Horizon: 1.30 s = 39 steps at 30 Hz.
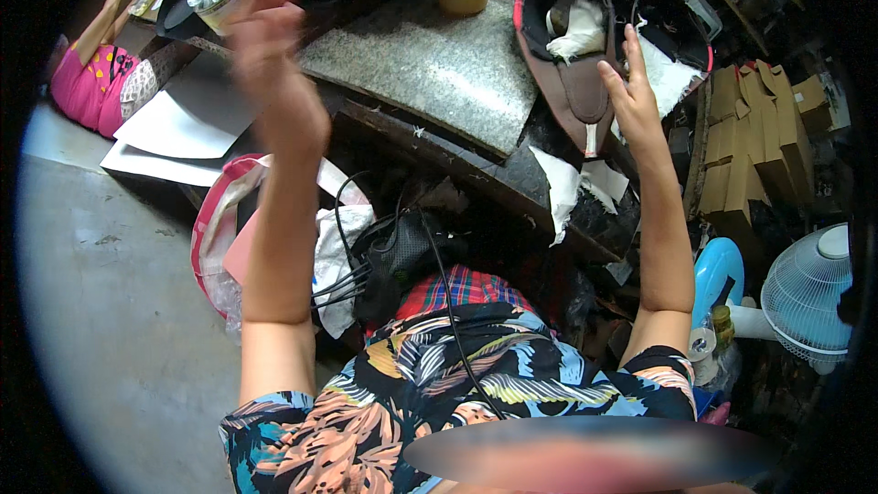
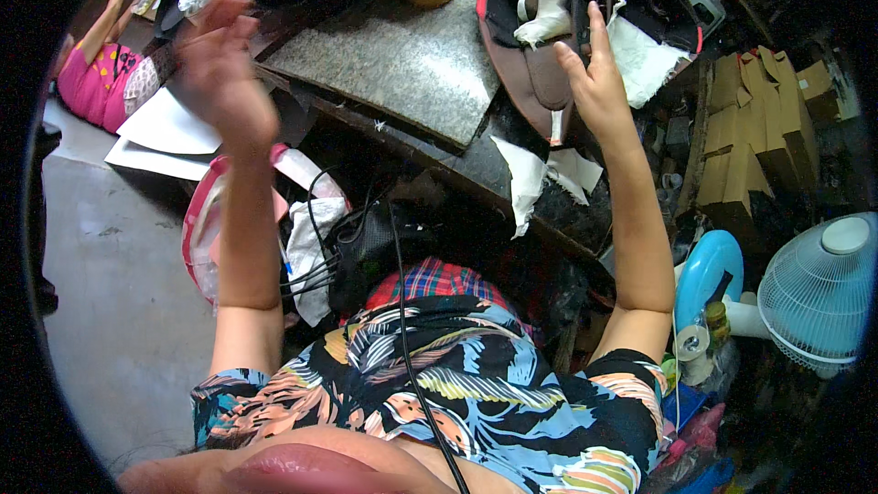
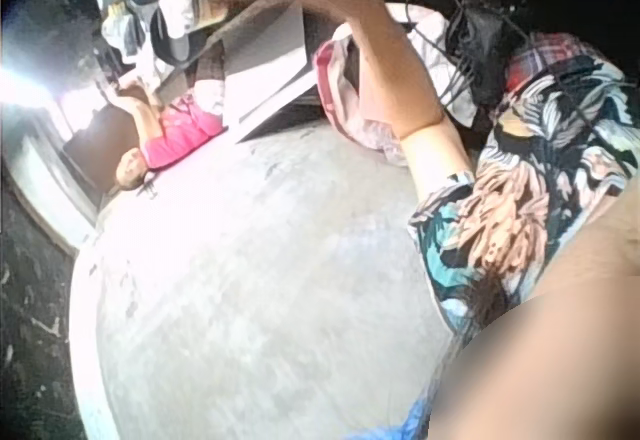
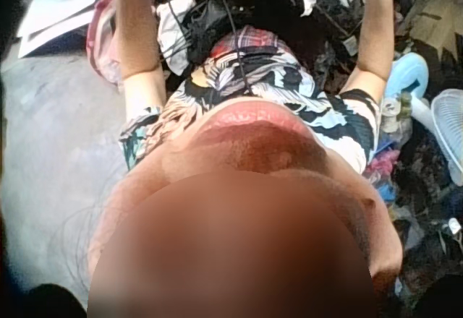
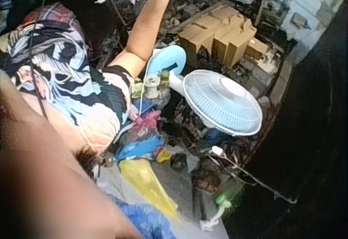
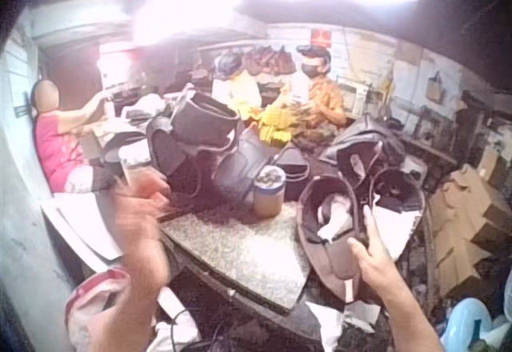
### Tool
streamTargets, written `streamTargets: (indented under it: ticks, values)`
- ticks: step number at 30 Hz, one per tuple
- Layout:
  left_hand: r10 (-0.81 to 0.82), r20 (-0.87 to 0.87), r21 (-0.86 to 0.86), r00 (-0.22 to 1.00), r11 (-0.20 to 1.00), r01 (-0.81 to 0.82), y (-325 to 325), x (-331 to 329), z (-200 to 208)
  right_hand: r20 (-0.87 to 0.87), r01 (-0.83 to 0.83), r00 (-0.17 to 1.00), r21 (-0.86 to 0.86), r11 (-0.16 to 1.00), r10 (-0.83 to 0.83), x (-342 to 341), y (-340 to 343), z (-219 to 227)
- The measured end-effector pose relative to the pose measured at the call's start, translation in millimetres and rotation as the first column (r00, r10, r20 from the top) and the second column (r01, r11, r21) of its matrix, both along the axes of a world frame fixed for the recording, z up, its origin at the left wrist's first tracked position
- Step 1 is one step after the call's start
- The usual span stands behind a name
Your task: The person applies a white fabric patch to the interior of a black slip-on shoe, presses it into place, and trims the excess with scissors. They repeat this process on a second shoe, then place both shoes on the workbench.
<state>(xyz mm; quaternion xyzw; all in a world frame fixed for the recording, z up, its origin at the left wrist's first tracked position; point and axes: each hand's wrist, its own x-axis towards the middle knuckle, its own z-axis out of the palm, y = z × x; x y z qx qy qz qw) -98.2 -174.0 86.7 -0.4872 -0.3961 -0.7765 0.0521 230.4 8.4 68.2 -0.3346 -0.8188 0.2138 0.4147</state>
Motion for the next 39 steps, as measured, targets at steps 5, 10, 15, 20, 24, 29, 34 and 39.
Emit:
streamTargets:
  ticks: [5, 10, 15, 20, 24, 29, 34, 39]
  values:
    - [0.057, -0.616, 0.287, 0.786, 0.945, 0.157, -96, 42, 90, -0.239, 0.063, 0.969, 0.479, 0.875, 0.061, 24, -56, 90]
    - [-0.105, -0.827, 0.071, 0.552, 0.955, 0.288, -111, 84, 113, 0.311, -0.530, 0.847, 0.534, 0.659, 0.430, 26, -141, 139]
    - [-0.171, -0.834, -0.030, 0.525, 0.963, 0.266, -112, 90, 107, 0.492, -0.654, 0.742, 0.377, 0.656, 0.456, 11, -156, 109]
    - [-0.189, -0.862, -0.058, 0.471, 0.959, 0.277, -111, 93, 97, 0.490, -0.601, 0.759, 0.271, 0.752, 0.429, 22, -149, 65]
    - [-0.243, -0.843, -0.115, 0.479, 0.953, 0.282, -104, 93, 92, 0.463, -0.545, 0.788, 0.219, 0.810, 0.405, 35, -141, 42]
    - [-0.354, -0.787, -0.243, 0.505, 0.931, 0.273, -102, 92, 82, 0.404, -0.424, 0.850, 0.138, 0.895, 0.339, 47, -133, 28]
    - [-0.392, -0.770, -0.300, 0.504, 0.919, 0.257, -100, 92, 74, 0.387, -0.364, 0.872, 0.107, 0.925, 0.298, 55, -131, 18]
    - [-0.400, -0.777, -0.303, 0.486, 0.914, 0.268, -94, 92, 68, 0.378, -0.341, 0.882, 0.102, 0.935, 0.280, 58, -128, 9]
